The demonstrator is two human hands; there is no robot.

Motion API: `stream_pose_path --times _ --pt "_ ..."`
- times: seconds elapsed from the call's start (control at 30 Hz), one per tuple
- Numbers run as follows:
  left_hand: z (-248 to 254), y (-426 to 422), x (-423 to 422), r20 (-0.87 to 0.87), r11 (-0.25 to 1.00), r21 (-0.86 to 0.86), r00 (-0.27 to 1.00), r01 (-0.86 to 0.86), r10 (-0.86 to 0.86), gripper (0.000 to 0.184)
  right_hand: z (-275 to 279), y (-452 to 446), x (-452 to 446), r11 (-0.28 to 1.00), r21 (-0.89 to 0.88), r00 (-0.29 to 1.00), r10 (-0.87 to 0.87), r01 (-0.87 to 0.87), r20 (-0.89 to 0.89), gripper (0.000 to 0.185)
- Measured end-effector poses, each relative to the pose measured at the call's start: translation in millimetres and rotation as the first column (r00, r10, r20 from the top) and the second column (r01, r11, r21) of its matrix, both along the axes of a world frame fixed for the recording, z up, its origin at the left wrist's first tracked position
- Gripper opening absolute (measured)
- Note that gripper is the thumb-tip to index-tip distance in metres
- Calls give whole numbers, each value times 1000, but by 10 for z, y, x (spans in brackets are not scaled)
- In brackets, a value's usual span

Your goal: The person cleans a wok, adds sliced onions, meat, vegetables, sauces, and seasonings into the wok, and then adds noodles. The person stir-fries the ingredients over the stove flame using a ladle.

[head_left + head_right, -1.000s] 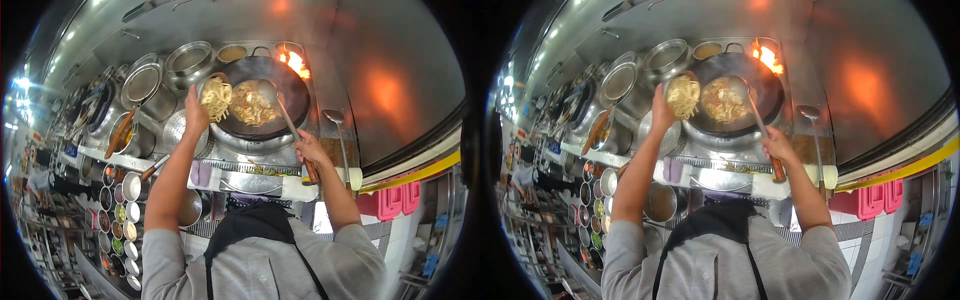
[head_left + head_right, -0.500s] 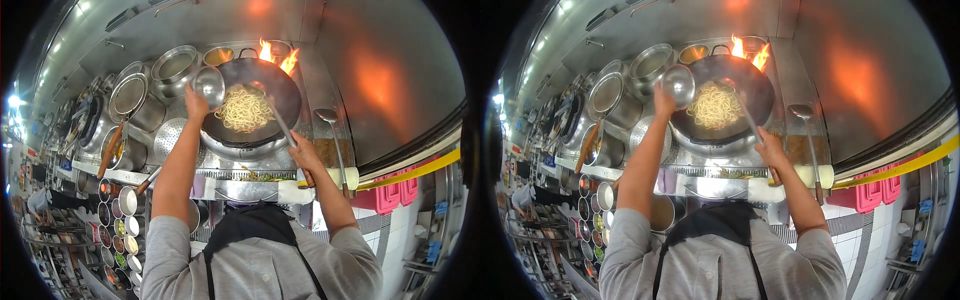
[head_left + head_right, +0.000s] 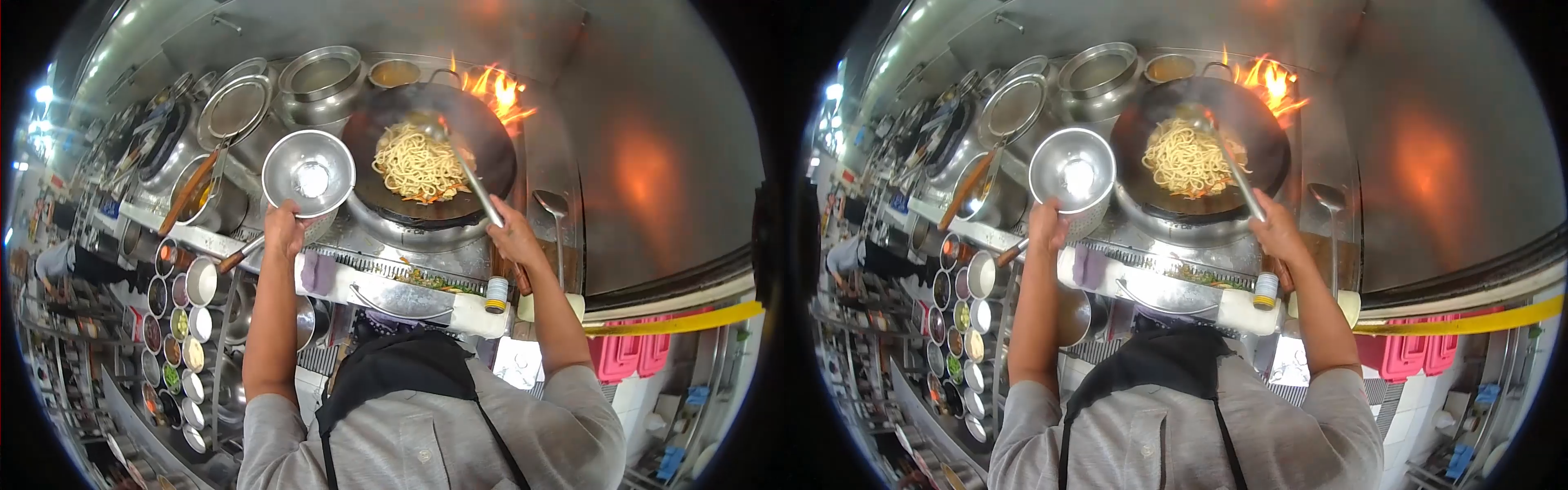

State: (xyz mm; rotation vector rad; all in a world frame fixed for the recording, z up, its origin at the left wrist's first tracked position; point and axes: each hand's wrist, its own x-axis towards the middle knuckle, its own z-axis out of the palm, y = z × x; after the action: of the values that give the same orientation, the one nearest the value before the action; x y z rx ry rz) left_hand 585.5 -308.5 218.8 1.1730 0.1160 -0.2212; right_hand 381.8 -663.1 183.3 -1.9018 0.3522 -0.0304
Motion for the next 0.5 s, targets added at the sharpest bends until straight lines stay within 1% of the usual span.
stream_pose_path --times 0.03,0.07,0.1,0.13,0.17,0.2,0.23,0.27,0.3,0.33,0.37,0.4,0.43,0.47,0.5 --pt "126 66 -144 -14 997 63 999 -35 36 46 -108 -69 90 989 -142 997 -32 42 72 64" --pt "188 147 -246 -26 989 127 997 -72 76 44 -207 -144 182 934 -350 984 -7 70 177 63" --pt "131 249 -286 -27 987 125 994 -104 108 44 -308 -219 271 827 -544 962 11 145 273 61" --pt "9 374 -317 5 994 66 996 -90 90 42 -240 -176 308 775 -604 955 6 183 298 61" --pt "-94 564 -363 44 996 10 995 -93 93 41 -168 -137 365 729 -661 964 9 176 266 59" --pt "-190 733 -409 0 995 -18 995 -101 101 39 -66 -78 372 802 -584 972 18 125 234 56" --pt "-210 850 -519 19 980 35 980 -197 196 40 -203 -110 418 781 -604 979 -44 158 199 54" --pt "-134 950 -656 -38 965 88 967 -249 253 40 -83 -23 386 783 -616 981 38 89 189 55" --pt "-348 1199 -690 0 971 50 972 -234 234 51 -179 -20 379 746 -658 983 29 100 182 56" --pt "-368 1334 -833 48 960 26 960 -278 276 51 -405 -116 404 734 -666 987 -33 130 157 58" --pt "-390 1500 -966 4 939 -16 939 -344 344 51 -465 -133 358 706 -702 973 82 98 217 59" --pt "-388 1661 -1135 -42 908 -29 908 -418 417 53 -447 -141 372 693 -720 988 92 24 121 62" --pt "-508 1885 -1290 -45 882 -41 882 -470 468 50 -531 -177 359 657 -753 979 121 44 163 63" --pt "-689 2155 -1439 -51 842 12 841 -539 539 44 -625 -260 392 619 -782 967 150 70 205 61" --pt "-651 2316 -1676 -47 802 16 801 -597 597 41 -340 -136 425 483 -871 989 145 -88 -20 52"
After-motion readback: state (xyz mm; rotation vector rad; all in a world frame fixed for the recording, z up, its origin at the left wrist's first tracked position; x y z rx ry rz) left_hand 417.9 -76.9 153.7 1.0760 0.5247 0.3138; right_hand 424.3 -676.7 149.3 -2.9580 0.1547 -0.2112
